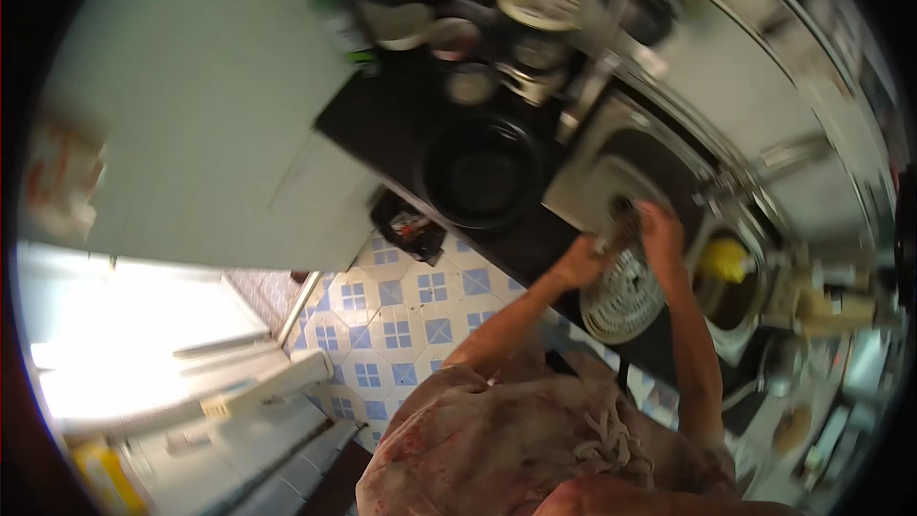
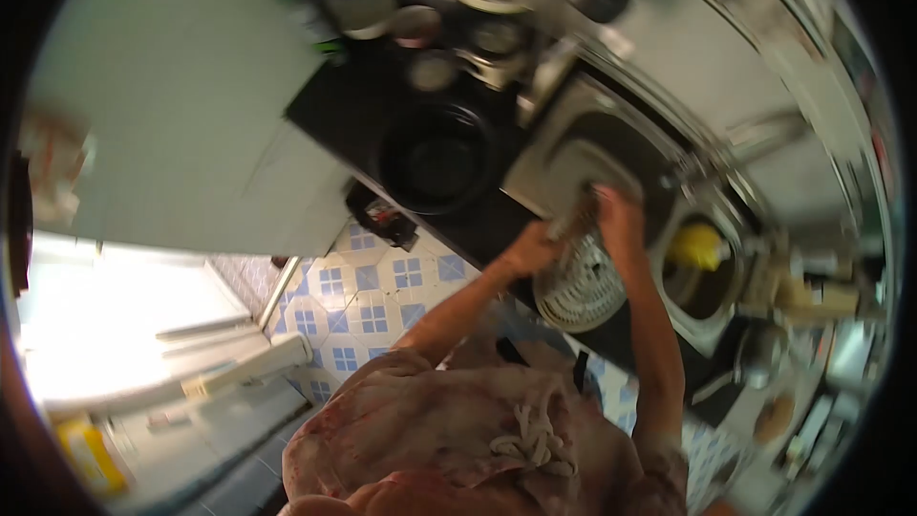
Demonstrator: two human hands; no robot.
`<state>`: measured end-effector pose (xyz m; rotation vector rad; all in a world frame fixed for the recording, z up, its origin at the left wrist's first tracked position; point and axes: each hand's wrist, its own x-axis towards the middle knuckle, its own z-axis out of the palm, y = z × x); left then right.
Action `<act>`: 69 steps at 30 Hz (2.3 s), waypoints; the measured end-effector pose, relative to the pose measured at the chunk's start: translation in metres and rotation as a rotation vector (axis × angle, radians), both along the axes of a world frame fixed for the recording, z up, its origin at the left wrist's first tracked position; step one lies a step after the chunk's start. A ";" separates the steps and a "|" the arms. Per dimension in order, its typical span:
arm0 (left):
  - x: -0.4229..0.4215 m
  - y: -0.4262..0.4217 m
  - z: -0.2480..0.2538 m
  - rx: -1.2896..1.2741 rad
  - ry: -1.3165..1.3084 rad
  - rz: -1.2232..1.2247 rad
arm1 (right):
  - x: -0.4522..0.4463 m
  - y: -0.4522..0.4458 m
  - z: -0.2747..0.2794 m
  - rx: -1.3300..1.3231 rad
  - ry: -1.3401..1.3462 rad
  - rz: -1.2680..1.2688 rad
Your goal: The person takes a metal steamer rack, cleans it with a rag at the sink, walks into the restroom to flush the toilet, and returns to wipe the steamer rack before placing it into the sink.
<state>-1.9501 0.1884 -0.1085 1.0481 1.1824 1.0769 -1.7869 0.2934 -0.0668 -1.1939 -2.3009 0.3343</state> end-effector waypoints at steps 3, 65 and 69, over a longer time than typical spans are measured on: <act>0.004 0.013 -0.029 0.108 0.107 -0.023 | -0.034 -0.039 0.001 0.049 0.091 0.261; -0.269 -0.591 -0.081 -0.086 -0.653 1.728 | -0.354 -0.328 -0.073 -0.351 -0.317 0.926; -0.340 -0.660 -0.071 0.032 -0.617 1.926 | -0.449 -0.371 -0.114 -0.400 -0.437 1.141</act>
